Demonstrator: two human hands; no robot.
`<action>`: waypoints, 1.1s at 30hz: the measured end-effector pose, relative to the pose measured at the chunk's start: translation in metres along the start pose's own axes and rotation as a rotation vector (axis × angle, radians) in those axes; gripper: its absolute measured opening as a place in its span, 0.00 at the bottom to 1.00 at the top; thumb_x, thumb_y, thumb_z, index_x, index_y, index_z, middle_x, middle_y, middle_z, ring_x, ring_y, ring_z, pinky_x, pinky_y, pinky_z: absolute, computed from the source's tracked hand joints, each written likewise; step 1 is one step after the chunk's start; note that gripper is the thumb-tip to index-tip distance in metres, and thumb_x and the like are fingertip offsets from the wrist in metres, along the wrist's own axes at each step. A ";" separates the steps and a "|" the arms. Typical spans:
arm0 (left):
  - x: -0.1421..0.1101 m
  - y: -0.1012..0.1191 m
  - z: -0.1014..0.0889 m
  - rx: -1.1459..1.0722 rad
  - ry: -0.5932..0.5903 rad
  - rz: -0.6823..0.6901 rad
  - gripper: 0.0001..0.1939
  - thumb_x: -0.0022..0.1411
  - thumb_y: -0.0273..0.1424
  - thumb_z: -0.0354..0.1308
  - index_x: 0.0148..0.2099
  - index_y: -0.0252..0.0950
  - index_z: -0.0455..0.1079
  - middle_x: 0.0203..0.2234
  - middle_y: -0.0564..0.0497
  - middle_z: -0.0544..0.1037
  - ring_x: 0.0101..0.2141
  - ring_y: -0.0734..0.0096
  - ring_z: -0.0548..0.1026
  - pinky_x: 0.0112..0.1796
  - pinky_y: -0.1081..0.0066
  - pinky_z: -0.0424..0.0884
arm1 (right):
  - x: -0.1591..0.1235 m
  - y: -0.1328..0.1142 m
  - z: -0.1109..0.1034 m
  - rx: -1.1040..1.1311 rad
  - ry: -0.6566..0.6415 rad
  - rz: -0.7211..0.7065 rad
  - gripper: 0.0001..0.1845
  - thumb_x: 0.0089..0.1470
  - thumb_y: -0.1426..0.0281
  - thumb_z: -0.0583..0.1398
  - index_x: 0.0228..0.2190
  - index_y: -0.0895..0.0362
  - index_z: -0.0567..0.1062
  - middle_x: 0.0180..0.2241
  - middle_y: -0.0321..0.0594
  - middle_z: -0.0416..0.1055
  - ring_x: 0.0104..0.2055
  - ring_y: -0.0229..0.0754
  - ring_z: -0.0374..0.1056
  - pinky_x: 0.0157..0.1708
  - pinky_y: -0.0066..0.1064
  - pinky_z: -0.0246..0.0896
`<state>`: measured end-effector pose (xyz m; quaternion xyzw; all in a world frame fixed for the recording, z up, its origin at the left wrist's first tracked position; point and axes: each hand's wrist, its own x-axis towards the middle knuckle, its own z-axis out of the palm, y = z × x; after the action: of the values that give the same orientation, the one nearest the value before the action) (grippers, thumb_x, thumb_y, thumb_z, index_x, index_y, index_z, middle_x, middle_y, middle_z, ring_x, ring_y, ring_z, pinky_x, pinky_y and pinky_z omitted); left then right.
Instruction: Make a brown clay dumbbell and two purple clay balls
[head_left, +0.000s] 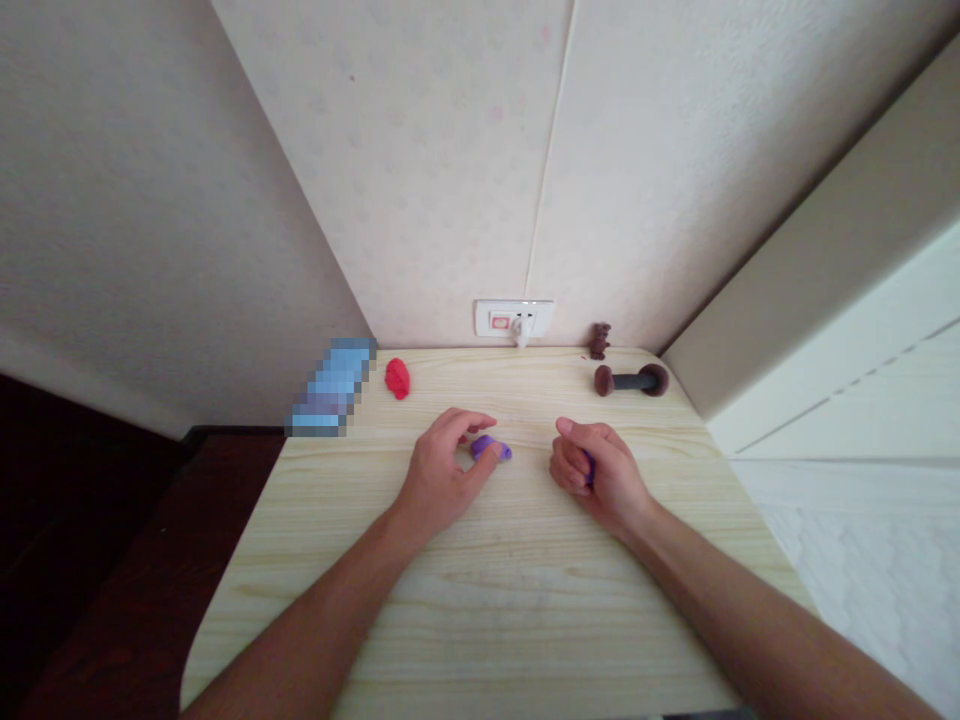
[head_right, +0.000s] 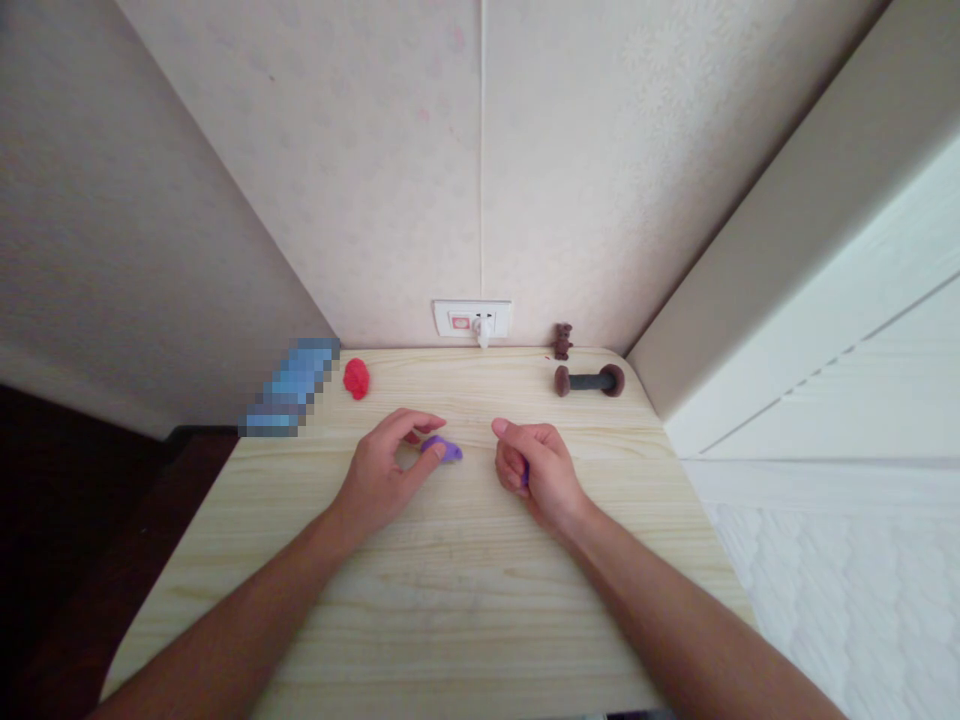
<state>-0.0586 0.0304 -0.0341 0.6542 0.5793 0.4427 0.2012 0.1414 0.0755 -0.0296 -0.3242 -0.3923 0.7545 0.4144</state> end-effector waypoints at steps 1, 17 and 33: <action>0.000 0.000 0.000 -0.002 0.000 -0.005 0.10 0.60 0.26 0.62 0.46 0.37 0.75 0.40 0.49 0.79 0.39 0.67 0.77 0.42 0.66 0.74 | 0.000 0.000 0.000 -0.002 0.002 -0.001 0.31 0.52 0.57 0.68 0.10 0.55 0.61 0.09 0.29 0.55 0.12 0.28 0.45 0.15 0.29 0.31; 0.000 0.000 -0.003 -0.067 0.039 -0.034 0.08 0.65 0.30 0.59 0.46 0.37 0.74 0.40 0.47 0.80 0.41 0.65 0.77 0.43 0.65 0.72 | 0.003 0.001 0.001 -0.070 0.046 -0.052 0.29 0.53 0.58 0.67 0.11 0.55 0.62 0.10 0.29 0.54 0.13 0.29 0.46 0.16 0.29 0.34; 0.008 0.046 -0.001 -0.943 0.012 -0.464 0.25 0.70 0.49 0.43 0.50 0.36 0.70 0.45 0.40 0.80 0.46 0.59 0.80 0.51 0.55 0.75 | -0.010 -0.015 0.045 -0.703 0.017 -0.552 0.13 0.67 0.63 0.55 0.45 0.53 0.77 0.40 0.43 0.74 0.42 0.44 0.69 0.45 0.36 0.65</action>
<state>-0.0331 0.0268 0.0046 0.3445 0.4479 0.6028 0.5632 0.1142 0.0574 0.0068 -0.3347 -0.6934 0.4337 0.4682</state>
